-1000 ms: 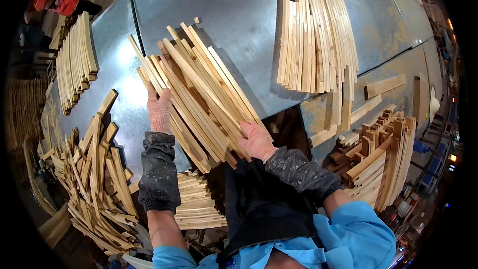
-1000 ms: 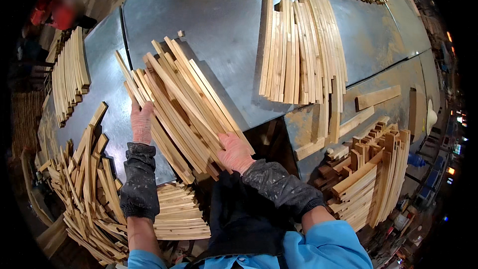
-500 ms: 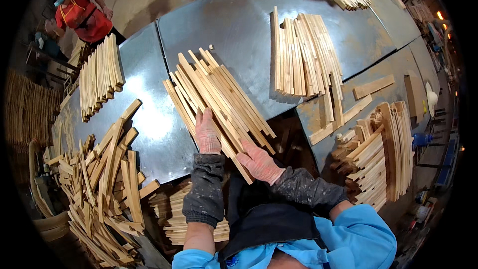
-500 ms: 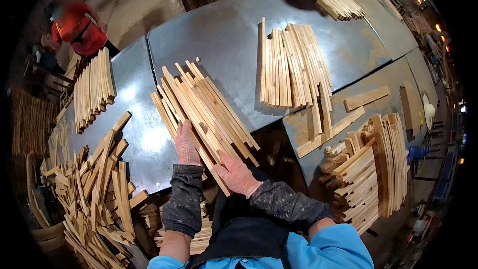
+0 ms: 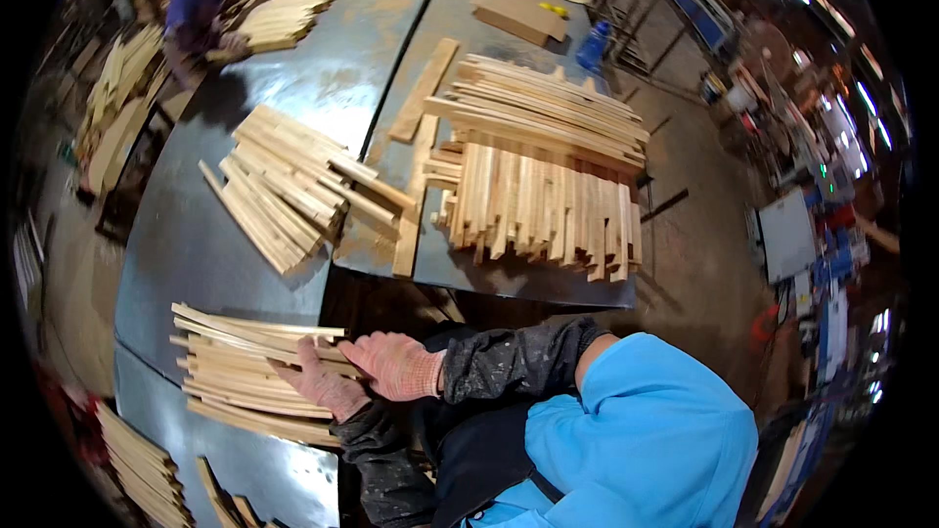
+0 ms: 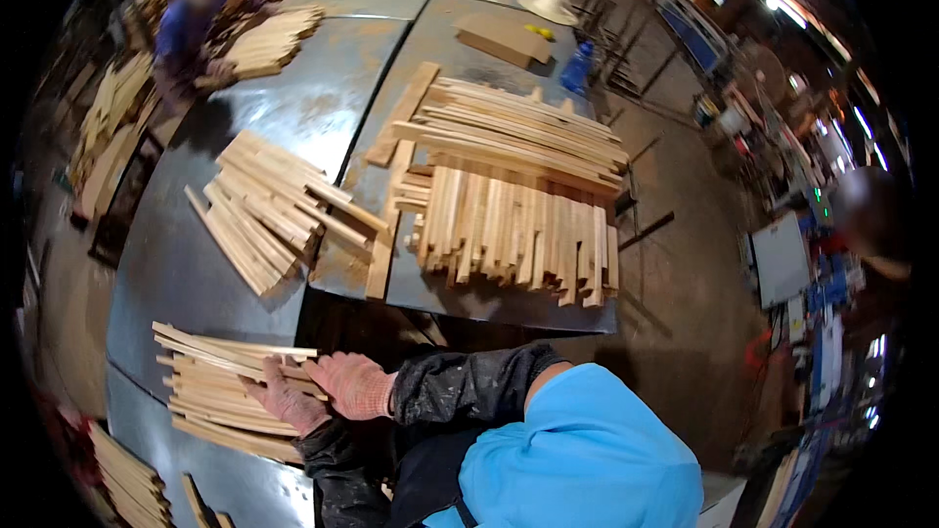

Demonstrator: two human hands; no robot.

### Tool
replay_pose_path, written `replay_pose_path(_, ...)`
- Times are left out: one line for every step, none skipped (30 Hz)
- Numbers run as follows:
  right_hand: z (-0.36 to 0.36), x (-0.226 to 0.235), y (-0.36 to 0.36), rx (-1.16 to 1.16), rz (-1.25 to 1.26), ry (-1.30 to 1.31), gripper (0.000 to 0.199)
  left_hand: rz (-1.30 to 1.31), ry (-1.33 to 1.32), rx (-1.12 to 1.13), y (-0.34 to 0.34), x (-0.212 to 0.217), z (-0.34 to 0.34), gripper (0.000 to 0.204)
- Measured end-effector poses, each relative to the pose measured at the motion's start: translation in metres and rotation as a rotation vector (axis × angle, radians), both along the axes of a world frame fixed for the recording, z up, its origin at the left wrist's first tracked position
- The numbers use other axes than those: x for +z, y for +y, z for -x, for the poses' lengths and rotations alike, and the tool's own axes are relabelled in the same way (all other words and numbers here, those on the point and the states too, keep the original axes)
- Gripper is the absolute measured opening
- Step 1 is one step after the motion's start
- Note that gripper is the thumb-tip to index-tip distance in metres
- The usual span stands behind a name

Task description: The person walks through a workshop and gathers stacks of wooden planks from a metal table. They carry the planks to a conveyor belt and place them onto the moving belt. The person then retrieves more planks from the floor and table, continuing to load them onto the conveyor.

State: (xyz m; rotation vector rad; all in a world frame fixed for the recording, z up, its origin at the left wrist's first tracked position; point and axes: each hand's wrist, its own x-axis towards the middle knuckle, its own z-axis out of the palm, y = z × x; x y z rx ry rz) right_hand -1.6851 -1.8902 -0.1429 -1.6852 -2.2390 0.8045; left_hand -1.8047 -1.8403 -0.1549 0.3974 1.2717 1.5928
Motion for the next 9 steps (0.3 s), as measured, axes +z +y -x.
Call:
replay_pose_path(-0.014,0.015,0.005,-0.074,-0.049,-0.033,0.062,-0.044,-0.033,-0.105,0.000,0.012,-0.026,0.084)
replay_pose_path(-0.024,0.027,0.014,-0.138,-0.100,-0.074,0.058,-0.091,-0.074,-0.200,0.000,0.020,-0.043,0.087)
replay_pose_path(-0.047,0.038,0.014,-0.188,-0.236,0.002,0.050,-0.138,-0.095,-0.228,-0.004,0.020,-0.062,0.091)
replay_pose_path(-0.071,0.035,0.018,-0.224,-0.238,0.076,0.042,-0.201,-0.033,-0.250,-0.002,0.026,-0.087,0.082)
replay_pose_path(-0.100,0.045,0.017,-0.253,-0.266,0.279,0.040,-0.278,0.024,-0.353,0.000,0.031,-0.106,0.081)
replay_pose_path(-0.136,0.060,0.014,-0.255,-0.245,0.137,0.040,-0.273,0.066,-0.479,-0.002,0.039,-0.122,0.081)
replay_pose_path(-0.168,0.071,0.017,-0.175,-0.278,0.190,0.050,-0.278,0.124,-0.592,-0.005,0.049,-0.133,0.081)
replay_pose_path(-0.203,0.079,0.022,-0.104,-0.303,0.240,0.059,-0.191,0.153,-0.732,-0.020,0.072,-0.146,0.082)
replay_pose_path(-0.195,0.071,0.030,-0.054,-0.294,0.286,0.059,-0.172,0.193,-0.680,-0.022,0.070,-0.138,0.082)
